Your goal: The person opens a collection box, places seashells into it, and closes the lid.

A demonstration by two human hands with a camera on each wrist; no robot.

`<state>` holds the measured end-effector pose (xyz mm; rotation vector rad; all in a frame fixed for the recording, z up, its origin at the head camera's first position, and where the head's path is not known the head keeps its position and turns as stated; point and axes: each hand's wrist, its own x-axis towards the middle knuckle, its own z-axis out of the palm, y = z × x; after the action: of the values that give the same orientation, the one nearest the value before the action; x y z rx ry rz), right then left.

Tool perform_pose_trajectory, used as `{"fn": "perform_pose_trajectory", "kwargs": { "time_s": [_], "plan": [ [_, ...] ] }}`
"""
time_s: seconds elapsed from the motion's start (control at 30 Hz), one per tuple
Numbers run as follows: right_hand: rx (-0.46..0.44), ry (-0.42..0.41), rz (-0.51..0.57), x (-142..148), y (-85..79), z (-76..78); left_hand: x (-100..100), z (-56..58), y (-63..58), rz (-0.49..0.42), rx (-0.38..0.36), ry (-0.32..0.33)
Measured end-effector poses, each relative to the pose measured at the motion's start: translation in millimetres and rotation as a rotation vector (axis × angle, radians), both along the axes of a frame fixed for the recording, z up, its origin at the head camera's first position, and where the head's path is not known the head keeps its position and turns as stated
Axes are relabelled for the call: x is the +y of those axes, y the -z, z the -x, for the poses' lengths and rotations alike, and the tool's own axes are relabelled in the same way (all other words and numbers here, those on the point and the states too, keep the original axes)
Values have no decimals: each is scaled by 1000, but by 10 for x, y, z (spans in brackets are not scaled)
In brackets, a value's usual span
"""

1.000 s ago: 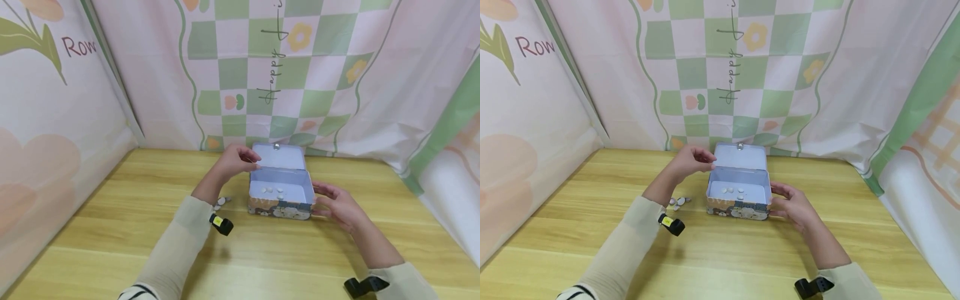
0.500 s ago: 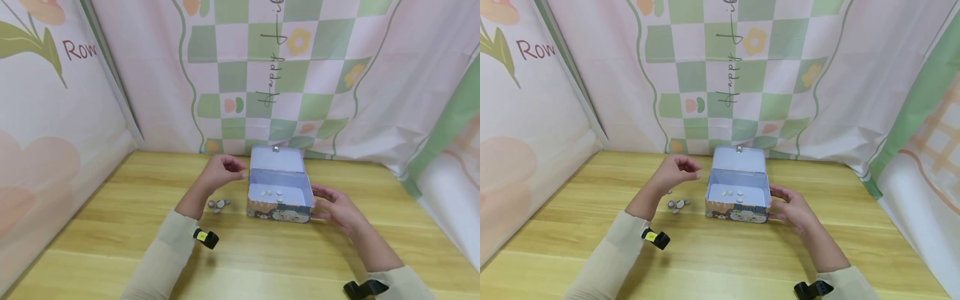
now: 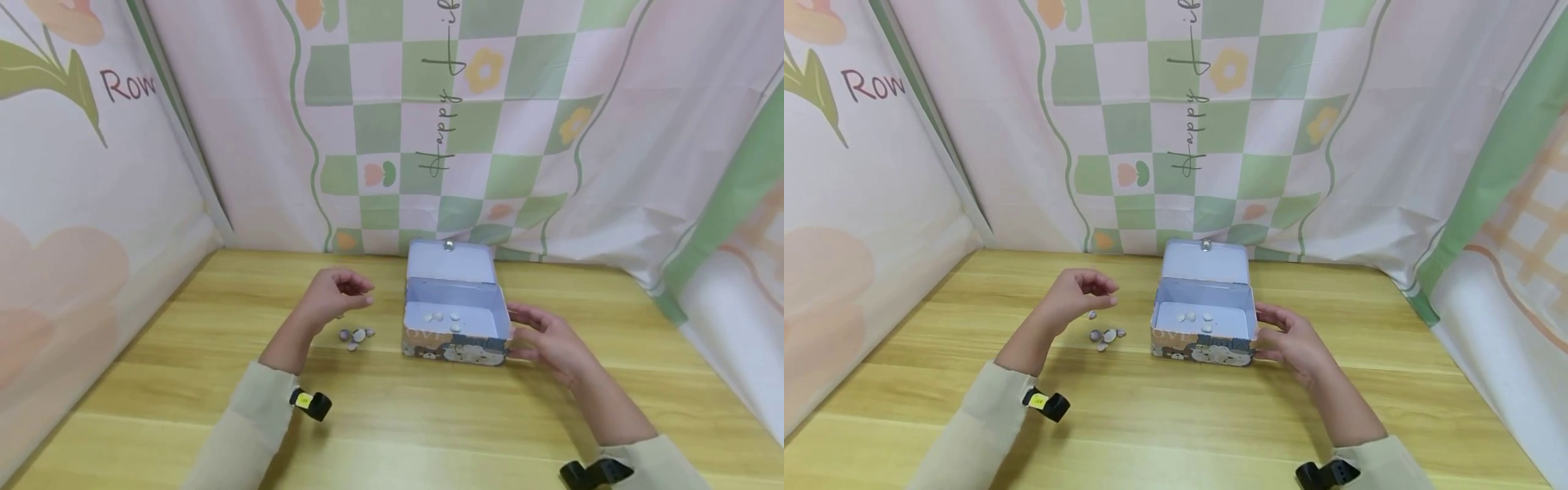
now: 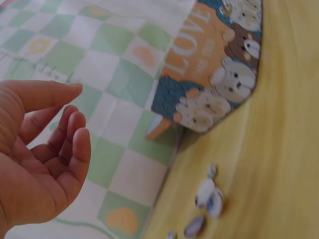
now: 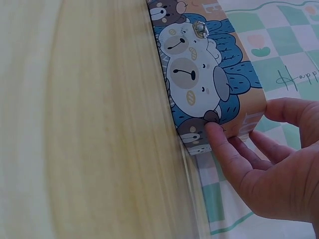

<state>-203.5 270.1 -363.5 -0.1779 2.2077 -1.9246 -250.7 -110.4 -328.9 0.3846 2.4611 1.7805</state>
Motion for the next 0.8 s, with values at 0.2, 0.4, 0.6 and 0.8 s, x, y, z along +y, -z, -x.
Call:
{"fn": "perform_pose_trajectory", "kwargs": {
  "time_s": [0.2, 0.4, 0.6, 0.8],
  "plan": [
    [-2, 3, 4, -7, -11, -7, -154, 12, 125, -6, -38, -17],
    [0, 4, -2, -11, -16, -11, -317, 51, 227, -21, -60, -35],
    [-1, 11, -10, -14, -25, -20, -464, 97, 290, 6, -103, -47],
    [-5, 12, -3, -16, -27, -17, -558, 170, 359, 57, -171, -66]
  ]
}}
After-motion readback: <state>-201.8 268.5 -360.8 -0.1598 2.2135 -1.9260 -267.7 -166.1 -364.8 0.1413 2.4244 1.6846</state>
